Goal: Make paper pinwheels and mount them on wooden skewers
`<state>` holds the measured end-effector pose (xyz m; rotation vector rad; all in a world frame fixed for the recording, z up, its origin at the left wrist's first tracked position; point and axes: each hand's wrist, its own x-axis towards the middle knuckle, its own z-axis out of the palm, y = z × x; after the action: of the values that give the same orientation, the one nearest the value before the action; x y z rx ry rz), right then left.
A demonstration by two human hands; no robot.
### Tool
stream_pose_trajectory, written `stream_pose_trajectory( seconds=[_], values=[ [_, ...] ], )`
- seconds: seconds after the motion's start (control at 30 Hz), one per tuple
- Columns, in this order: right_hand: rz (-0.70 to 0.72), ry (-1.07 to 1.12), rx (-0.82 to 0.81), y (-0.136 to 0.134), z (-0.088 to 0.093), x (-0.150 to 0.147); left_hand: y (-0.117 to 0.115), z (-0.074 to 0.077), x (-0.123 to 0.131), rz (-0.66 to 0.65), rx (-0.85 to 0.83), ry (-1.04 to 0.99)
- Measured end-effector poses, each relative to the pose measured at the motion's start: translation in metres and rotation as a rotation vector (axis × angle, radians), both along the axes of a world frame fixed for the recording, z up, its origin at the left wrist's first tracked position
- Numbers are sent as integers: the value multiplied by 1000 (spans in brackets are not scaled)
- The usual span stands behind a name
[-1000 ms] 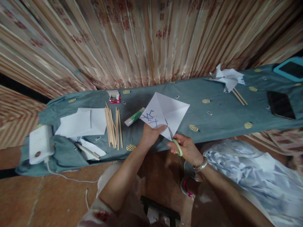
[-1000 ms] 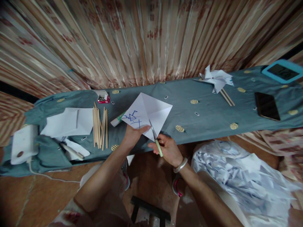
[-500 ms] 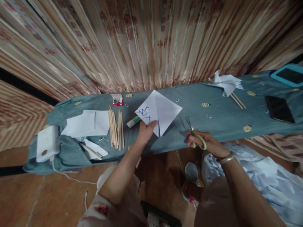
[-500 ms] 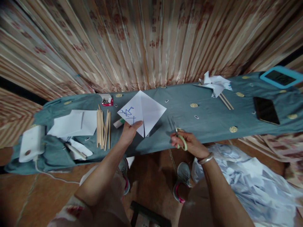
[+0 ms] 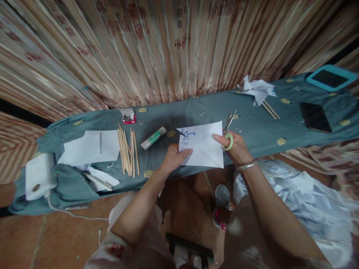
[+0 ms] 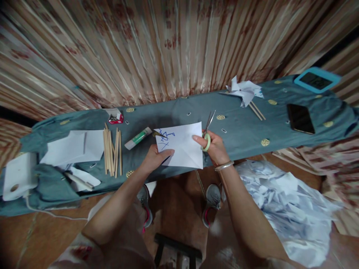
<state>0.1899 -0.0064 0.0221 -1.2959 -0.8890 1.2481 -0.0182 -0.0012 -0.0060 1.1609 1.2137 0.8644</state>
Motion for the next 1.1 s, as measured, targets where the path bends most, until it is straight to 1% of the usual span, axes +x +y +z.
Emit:
stream_pose_trajectory(
  seconds=[0.07, 0.17, 0.3, 0.5, 0.6, 0.7, 0.8, 0.93, 1.03, 1.1],
  values=[
    [1, 29, 1, 1, -1, -3, 0, 0, 1, 3, -1, 2],
    [-72, 64, 2, 1, -3, -7, -1, -1, 1, 30, -1, 8],
    [-151, 92, -8, 2, -5, -10, -1, 0, 2, 51, 16, -41],
    [-295, 82, 42, 9, -3, -5, 0, 5, 3, 57, 15, -59],
    [-364, 117, 36, 13, 0, -1, 1, 5, 2, 48, 38, -64],
    [-396, 173, 27, 17, 2, 2, 3, 5, 0, 51, 78, -37],
    [-406, 200, 57, 20, 1, 6, 4, 7, -4, 82, 95, -47],
    [-430, 265, 87, 26, -3, 13, 5, 13, -5, 189, 85, -172],
    [-423, 319, 99, 32, -7, 16, -1, 16, 1, 279, -19, -387],
    [-401, 346, 97, 35, -10, 12, -9, 16, 10, 272, -109, -531]
  ],
)
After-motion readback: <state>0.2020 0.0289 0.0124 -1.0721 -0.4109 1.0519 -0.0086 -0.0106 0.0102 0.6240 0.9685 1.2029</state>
